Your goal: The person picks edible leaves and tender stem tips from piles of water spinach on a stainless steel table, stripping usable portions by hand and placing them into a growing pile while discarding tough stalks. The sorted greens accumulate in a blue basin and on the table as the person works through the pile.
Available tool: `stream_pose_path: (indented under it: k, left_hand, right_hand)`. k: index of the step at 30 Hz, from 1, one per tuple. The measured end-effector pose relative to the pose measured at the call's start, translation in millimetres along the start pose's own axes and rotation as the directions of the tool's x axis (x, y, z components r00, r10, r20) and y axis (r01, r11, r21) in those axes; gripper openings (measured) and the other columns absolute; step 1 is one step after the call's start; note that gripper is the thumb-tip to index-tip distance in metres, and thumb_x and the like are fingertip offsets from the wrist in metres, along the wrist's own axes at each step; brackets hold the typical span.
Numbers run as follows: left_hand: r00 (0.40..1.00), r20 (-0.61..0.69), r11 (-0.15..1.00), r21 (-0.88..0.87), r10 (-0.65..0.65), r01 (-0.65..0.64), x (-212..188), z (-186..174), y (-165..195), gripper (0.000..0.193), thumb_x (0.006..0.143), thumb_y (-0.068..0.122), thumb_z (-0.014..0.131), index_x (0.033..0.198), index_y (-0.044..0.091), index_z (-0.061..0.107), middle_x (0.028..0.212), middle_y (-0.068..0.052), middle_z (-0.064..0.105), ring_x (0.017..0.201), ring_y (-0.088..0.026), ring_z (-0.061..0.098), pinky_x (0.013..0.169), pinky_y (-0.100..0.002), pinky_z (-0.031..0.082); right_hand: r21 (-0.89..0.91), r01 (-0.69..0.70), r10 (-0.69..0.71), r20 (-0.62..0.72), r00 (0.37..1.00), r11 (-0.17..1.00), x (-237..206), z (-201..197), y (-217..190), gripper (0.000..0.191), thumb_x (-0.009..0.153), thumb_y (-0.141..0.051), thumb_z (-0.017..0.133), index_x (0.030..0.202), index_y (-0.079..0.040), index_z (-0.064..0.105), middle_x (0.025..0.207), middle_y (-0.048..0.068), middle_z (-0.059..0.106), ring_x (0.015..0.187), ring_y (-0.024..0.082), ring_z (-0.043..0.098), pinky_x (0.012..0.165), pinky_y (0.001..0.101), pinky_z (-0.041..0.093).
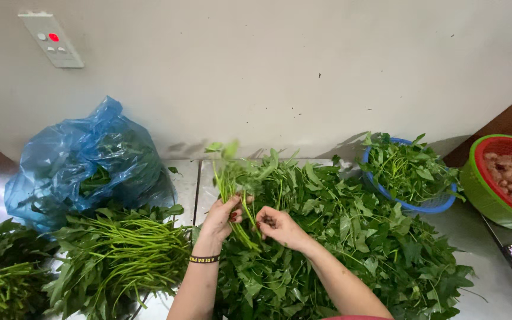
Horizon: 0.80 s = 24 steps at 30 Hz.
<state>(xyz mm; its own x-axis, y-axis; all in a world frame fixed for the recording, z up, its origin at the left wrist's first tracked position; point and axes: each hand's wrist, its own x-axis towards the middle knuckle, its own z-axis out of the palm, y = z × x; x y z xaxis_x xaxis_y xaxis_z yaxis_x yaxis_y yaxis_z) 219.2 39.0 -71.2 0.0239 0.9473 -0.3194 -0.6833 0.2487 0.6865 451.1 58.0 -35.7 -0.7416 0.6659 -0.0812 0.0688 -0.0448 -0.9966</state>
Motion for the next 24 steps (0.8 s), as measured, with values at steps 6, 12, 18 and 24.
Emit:
stream_pose_path:
  k: [6,12,18,24]
  left_hand:
    - [0.994,0.108,0.988,-0.151,-0.013,0.029,-5.5,8.1,0.7,0.008,0.099,0.003,0.065,0.099,0.007,0.057,0.081,0.0,0.057,0.065,-0.011,0.051,0.053,-0.028,0.039]
    - [0.997,0.008,0.997,0.018,0.077,-0.077,-24.3,33.7,15.2,0.012,0.093,0.008,0.067,0.104,0.006,0.068,0.074,0.001,0.058,0.056,-0.008,0.045,0.047,-0.025,0.034]
    - [0.945,-0.057,0.844,0.47,0.321,-0.258,-26.3,54.3,2.4,0.007,0.091,0.004,0.073,0.097,0.003,0.069,0.072,0.003,0.061,0.055,-0.006,0.05,0.048,-0.024,0.039]
    - [0.95,-0.071,0.921,0.274,0.306,-0.276,-18.3,36.8,3.2,0.004,0.092,0.005,0.071,0.091,0.002,0.067,0.072,0.0,0.061,0.054,-0.008,0.05,0.047,-0.024,0.039]
  right_hand:
    - [0.045,0.005,-0.002,-0.056,0.998,0.999,4.2,1.9,9.4,0.007,0.099,-0.007,0.059,0.104,-0.003,0.056,0.088,0.002,0.065,0.073,0.01,0.064,0.069,0.0265,0.054]
    - [-0.082,0.025,-0.037,-0.147,0.988,0.996,8.6,11.6,-3.6,0.017,0.099,-0.013,0.062,0.113,-0.004,0.057,0.096,0.001,0.064,0.082,0.009,0.064,0.076,0.0241,0.054]
    - [-0.109,0.056,-0.089,-0.327,0.941,0.992,41.2,9.5,-14.7,0.027,0.098,-0.011,0.068,0.12,-0.005,0.054,0.093,0.002,0.06,0.084,0.008,0.057,0.072,0.0258,0.049]
    - [-0.018,0.105,-0.105,-0.346,0.932,0.994,48.1,10.1,-23.7,0.011,0.102,-0.008,0.06,0.111,-0.003,0.056,0.083,0.0,0.061,0.069,0.007,0.056,0.059,0.0229,0.045]
